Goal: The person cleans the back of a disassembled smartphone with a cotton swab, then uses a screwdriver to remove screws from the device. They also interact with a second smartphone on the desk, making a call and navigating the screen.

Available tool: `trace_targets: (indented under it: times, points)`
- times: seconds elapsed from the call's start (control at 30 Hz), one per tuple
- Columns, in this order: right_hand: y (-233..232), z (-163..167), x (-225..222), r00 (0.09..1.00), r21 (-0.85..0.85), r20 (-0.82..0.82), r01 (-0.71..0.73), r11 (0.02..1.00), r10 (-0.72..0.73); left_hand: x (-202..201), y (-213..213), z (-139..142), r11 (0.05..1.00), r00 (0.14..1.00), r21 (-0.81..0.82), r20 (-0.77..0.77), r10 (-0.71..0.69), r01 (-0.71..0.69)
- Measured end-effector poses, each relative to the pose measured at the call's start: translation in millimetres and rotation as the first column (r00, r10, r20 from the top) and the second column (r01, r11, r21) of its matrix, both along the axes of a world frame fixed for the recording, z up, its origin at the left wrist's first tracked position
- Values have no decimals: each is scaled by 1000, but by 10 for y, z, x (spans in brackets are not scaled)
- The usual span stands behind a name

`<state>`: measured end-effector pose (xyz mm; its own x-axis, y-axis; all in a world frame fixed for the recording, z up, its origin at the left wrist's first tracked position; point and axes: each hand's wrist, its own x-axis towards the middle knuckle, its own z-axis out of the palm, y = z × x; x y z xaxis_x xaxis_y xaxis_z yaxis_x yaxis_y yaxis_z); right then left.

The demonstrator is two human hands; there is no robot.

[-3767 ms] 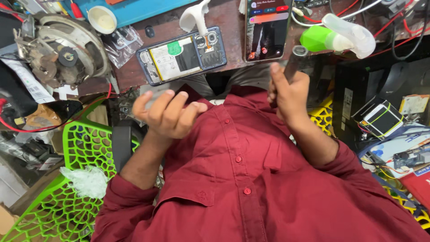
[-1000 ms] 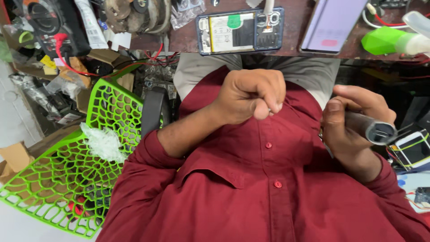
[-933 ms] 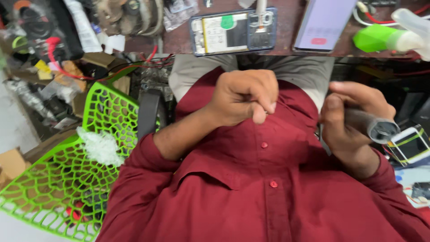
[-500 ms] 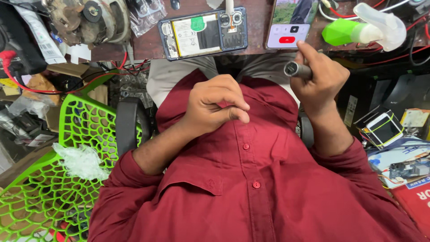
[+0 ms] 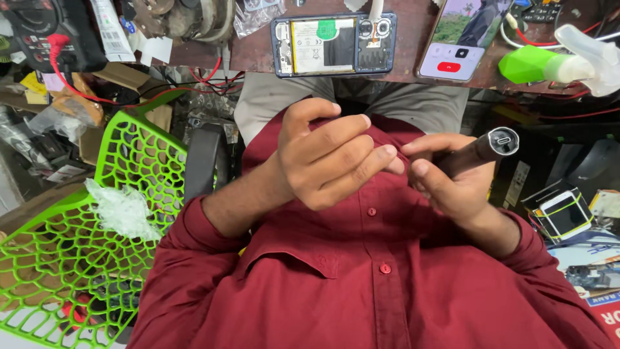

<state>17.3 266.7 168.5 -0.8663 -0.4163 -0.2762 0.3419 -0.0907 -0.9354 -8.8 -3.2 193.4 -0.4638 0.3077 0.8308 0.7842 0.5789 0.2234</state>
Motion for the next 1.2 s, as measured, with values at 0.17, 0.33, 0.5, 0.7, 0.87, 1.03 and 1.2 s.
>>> trace_targets:
  times: [0.17,0.33,0.5,0.7,0.87,1.03,1.2]
  points:
    - [-163,118,-63,995,-26,103,-12,1000,15,19,-49,35,998,997,-4,44,-63,63]
    - [-205,225,-150,991,153,-57,-110,982,120,87,-89,37,994,994,-56,57,-89,92]
    - [-236,256,-183,988,301,-60,-119,946,143,141,-153,24,984,995,-154,-18,-94,90]
    - [-345,112,-181,995,236,-55,-66,969,82,237,-193,-26,998,983,-15,175,-63,67]
    - [-393,95,-208,992,325,-49,-96,941,118,341,-253,-72,998,951,59,306,-47,30]
    - [-534,124,-227,961,443,-119,-176,879,251,398,-327,-115,991,914,134,399,-75,23]
    - [-573,-34,-237,994,270,79,-90,959,71,387,-360,-252,979,863,203,496,-98,-6]
